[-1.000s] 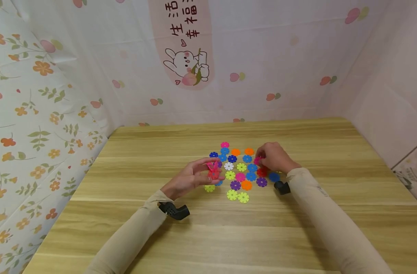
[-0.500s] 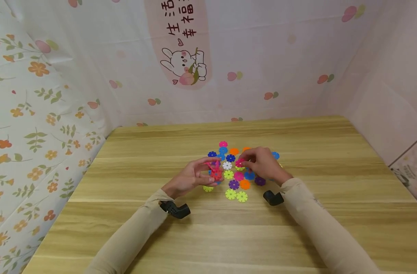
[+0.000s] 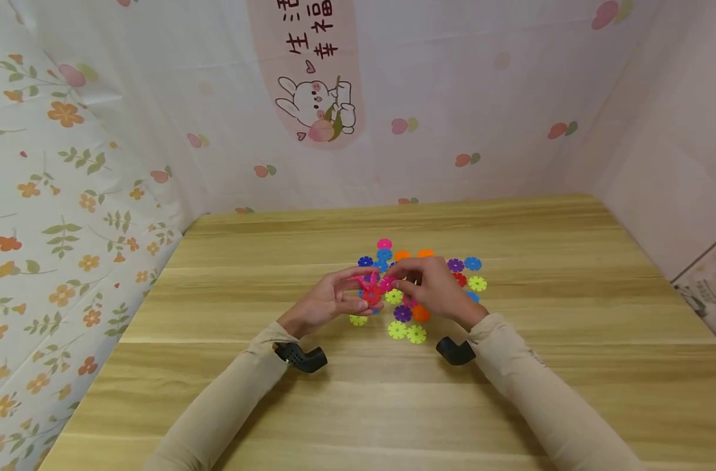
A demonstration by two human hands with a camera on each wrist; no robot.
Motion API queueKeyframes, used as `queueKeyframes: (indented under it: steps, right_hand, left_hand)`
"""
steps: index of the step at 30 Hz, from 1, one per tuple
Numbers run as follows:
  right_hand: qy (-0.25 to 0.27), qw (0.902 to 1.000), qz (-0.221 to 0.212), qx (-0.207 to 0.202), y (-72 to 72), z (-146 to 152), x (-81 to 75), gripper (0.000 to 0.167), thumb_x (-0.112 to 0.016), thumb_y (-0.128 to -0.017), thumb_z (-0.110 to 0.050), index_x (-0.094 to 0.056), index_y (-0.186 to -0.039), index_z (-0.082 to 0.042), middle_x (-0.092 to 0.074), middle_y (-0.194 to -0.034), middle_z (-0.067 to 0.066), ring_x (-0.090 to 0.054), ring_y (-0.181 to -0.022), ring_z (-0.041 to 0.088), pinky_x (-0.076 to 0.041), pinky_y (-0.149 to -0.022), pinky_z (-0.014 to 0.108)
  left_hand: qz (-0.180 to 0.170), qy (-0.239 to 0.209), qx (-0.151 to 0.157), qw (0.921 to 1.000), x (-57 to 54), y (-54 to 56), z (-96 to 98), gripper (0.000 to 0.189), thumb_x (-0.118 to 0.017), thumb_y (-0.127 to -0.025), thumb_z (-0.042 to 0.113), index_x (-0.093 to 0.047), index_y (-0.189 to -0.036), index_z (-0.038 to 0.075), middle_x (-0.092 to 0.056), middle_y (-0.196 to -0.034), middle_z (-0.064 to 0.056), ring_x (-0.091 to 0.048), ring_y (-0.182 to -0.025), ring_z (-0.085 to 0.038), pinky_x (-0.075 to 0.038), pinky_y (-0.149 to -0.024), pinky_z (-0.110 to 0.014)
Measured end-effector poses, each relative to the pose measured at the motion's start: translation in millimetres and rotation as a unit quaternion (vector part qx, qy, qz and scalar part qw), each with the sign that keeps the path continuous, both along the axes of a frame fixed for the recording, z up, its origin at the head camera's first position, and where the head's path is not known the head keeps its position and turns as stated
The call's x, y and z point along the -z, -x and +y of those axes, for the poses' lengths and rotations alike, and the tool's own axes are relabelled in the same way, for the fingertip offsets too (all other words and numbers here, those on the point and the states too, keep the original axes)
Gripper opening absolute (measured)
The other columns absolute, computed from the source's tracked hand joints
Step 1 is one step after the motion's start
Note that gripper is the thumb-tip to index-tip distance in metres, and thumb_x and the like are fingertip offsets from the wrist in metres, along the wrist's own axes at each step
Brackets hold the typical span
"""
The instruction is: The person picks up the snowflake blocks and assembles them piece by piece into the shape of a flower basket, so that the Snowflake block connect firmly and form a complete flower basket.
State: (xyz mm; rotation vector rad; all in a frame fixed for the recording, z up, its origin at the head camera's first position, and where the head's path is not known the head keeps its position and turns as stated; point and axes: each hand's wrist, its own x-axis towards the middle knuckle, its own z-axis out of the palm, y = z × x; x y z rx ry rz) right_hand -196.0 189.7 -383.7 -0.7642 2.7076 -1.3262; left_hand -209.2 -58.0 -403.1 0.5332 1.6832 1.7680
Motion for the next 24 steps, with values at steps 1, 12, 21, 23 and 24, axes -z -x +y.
queueKeyframes:
  steps: [1,12,21,23,24]
  right_hand:
    - [0.0,1.0,0.002,0.001,-0.4,-0.5,-0.2,0.012,-0.067,-0.093,-0.002,-0.074,-0.103,-0.006,-0.071,-0.082,0.017,-0.062,-0.06,0.026,-0.053,-0.054,0.025]
    - [-0.019,0.9947,0.101,-0.009,-3.3,-3.7,-3.7,0.018,-0.07,-0.089,0.003,-0.077,-0.101,-0.008,-0.074,-0.079,0.01,-0.052,-0.054,0.003,-0.05,-0.052,0.022]
    - [0.001,0.9875,0.156,-0.023,-3.2,-7.9,-0.7,0.022,-0.073,-0.085,0.008,-0.078,-0.098,-0.009,-0.074,-0.081,0.006,-0.048,-0.057,0.001,-0.048,-0.052,0.02]
    - [0.01,0.9875,0.156,-0.023,-3.7,-9.5,-0.4,0.023,-0.072,-0.084,0.009,-0.078,-0.098,-0.008,-0.073,-0.08,0.007,-0.047,-0.057,0.001,-0.047,-0.052,0.02]
    - [0.013,0.9875,0.155,-0.022,-4.0,-10.2,-0.2,0.023,-0.072,-0.084,0.009,-0.078,-0.098,-0.007,-0.073,-0.08,0.007,-0.047,-0.057,0.001,-0.047,-0.052,0.021]
  left_hand:
    - [-0.002,-0.002,0.002,1.0,-0.4,-0.2,-0.1,0.057,-0.056,-0.099,-0.003,-0.045,-0.15,0.018,-0.048,-0.145,-0.018,-0.06,-0.12,-0.05,-0.052,-0.101,-0.049]
    - [-0.011,-0.008,0.001,0.9999,-1.5,-1.5,-0.2,0.057,-0.055,-0.099,-0.003,-0.043,-0.151,0.015,-0.047,-0.147,-0.019,-0.057,-0.123,-0.051,-0.048,-0.105,-0.053]
    - [-0.01,0.005,-0.002,0.9999,-2.4,-1.2,1.0,0.057,-0.055,-0.1,-0.001,-0.041,-0.153,0.014,-0.048,-0.148,-0.02,-0.057,-0.124,-0.05,-0.049,-0.105,-0.05]
    - [-0.007,0.007,-0.008,0.9999,-1.2,-1.3,0.8,0.057,-0.055,-0.1,-0.002,-0.041,-0.153,0.013,-0.048,-0.147,-0.02,-0.058,-0.123,-0.05,-0.051,-0.104,-0.048]
    - [-0.005,0.008,-0.013,0.9999,-0.4,-1.5,0.8,0.056,-0.055,-0.099,-0.002,-0.042,-0.152,0.013,-0.049,-0.146,-0.02,-0.059,-0.122,-0.05,-0.052,-0.103,-0.047]
